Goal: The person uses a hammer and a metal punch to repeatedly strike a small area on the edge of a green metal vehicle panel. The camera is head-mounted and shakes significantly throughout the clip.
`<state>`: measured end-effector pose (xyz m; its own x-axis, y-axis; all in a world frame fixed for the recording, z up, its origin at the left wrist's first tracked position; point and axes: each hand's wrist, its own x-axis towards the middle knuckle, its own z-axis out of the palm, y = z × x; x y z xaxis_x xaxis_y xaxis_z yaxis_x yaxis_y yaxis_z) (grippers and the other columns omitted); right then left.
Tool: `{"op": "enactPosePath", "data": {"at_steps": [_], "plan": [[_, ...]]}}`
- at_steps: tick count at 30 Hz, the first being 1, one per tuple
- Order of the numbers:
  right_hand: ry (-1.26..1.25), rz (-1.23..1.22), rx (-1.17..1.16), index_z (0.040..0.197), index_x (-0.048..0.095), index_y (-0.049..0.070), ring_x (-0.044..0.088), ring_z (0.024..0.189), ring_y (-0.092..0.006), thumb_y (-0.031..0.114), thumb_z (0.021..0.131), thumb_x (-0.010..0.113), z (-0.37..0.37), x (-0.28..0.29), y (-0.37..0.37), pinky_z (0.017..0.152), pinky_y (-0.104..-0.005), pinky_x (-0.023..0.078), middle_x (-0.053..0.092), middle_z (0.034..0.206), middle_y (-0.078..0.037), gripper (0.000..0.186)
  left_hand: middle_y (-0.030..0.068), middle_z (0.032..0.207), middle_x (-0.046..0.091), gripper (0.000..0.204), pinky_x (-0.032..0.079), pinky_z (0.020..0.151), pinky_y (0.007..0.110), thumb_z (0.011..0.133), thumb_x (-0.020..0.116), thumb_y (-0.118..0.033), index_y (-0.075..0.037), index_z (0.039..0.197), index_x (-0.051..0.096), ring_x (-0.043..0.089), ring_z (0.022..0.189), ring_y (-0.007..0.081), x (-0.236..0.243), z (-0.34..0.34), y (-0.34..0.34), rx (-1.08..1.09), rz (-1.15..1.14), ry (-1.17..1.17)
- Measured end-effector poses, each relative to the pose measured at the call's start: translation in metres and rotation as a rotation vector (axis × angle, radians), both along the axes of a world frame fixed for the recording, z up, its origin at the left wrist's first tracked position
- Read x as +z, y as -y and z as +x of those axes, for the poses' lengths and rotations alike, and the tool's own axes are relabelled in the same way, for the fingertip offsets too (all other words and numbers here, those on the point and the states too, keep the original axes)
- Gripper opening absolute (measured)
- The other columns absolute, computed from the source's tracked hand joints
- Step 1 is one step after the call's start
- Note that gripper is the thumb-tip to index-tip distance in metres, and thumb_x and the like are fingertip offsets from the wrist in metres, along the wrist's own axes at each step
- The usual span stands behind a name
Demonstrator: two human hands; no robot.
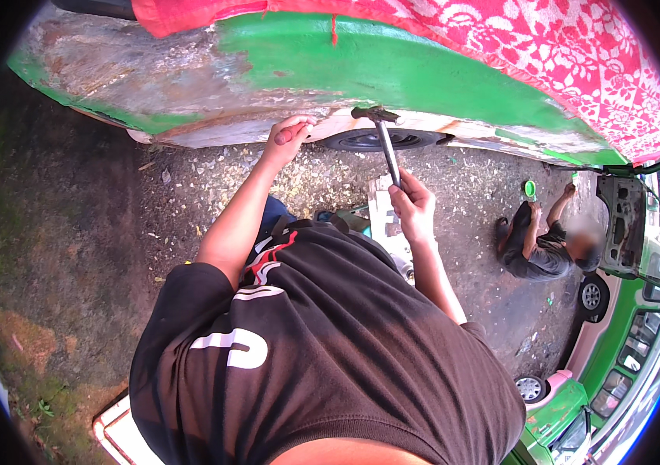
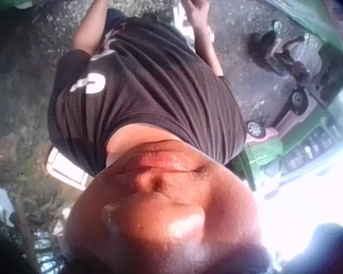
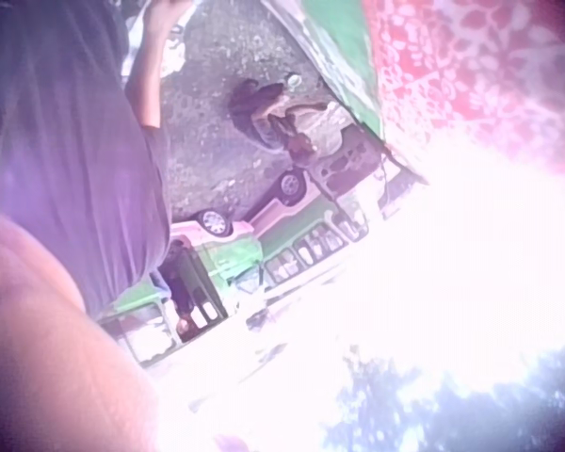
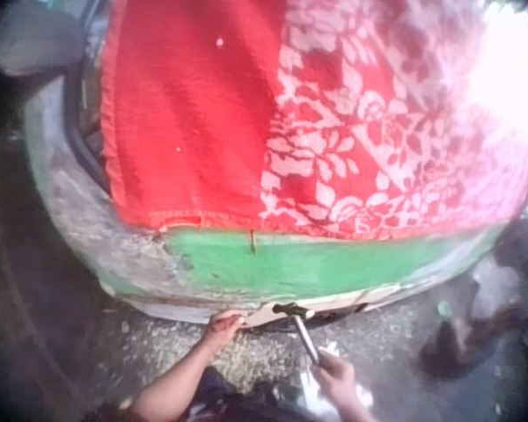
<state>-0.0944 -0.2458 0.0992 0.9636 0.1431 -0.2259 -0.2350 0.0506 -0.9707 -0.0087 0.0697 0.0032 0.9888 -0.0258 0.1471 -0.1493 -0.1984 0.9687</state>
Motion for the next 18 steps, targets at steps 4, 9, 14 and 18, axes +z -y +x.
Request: {"op": "enactPosePath", "data": {"at_steps": [4,9,14,18], "plan": [[0.009,-0.071,-0.016,0.128,0.059,-0.008,0.059,0.086,-0.0076,0.011,0.091,0.067,-0.002,-0.003,0.0,0.075,-0.0222,0.047,0.067,0.097,-0.004,0.041,0.0081,0.115,0.069,0.013,0.047,0.099,0.032,0.095,0.06,-0.003,-0.001,0.107,0.066,0.063,0.112,0.0172,0.01,-0.001,0.004,-0.013,0.073,0.021],[0.064,-0.059,-0.019,0.13,0.058,-0.007,0.048,0.069,-0.004,0.007,0.093,0.064,-0.006,-0.008,-0.002,0.061,-0.0205,0.038,0.059,0.082,0.002,0.041,0.0111,0.112,0.069,0.016,0.05,0.095,0.036,0.091,0.063,-0.002,-0.005,0.106,0.066,0.066,0.107,0.0261,0.02,0.002,0.013,-0.113,0.401,0.189],[0.169,-0.357,0.067,0.13,0.061,0.0,0.059,0.074,-0.0104,0.013,0.094,0.065,-0.01,0.007,-0.004,0.069,-0.026,0.049,0.068,0.087,-0.008,0.039,0.0116,0.111,0.069,0.024,0.051,0.089,0.039,0.082,0.062,-0.001,-0.007,0.105,0.066,0.065,0.103,0.0315,0.026,-0.002,0.031,-0.141,0.581,0.21],[0.518,-0.435,0.079,0.132,0.062,0.007,0.055,0.061,-0.0155,0.006,0.094,0.062,-0.024,0.025,-0.012,0.061,-0.0305,0.047,0.059,0.073,-0.01,0.038,0.0107,0.108,0.07,0.026,0.05,0.091,0.04,0.08,0.065,-0.008,-0.008,0.106,0.066,0.065,0.104,0.0296,0.035,0.001,0.037,-0.091,0.599,0.125]]}}
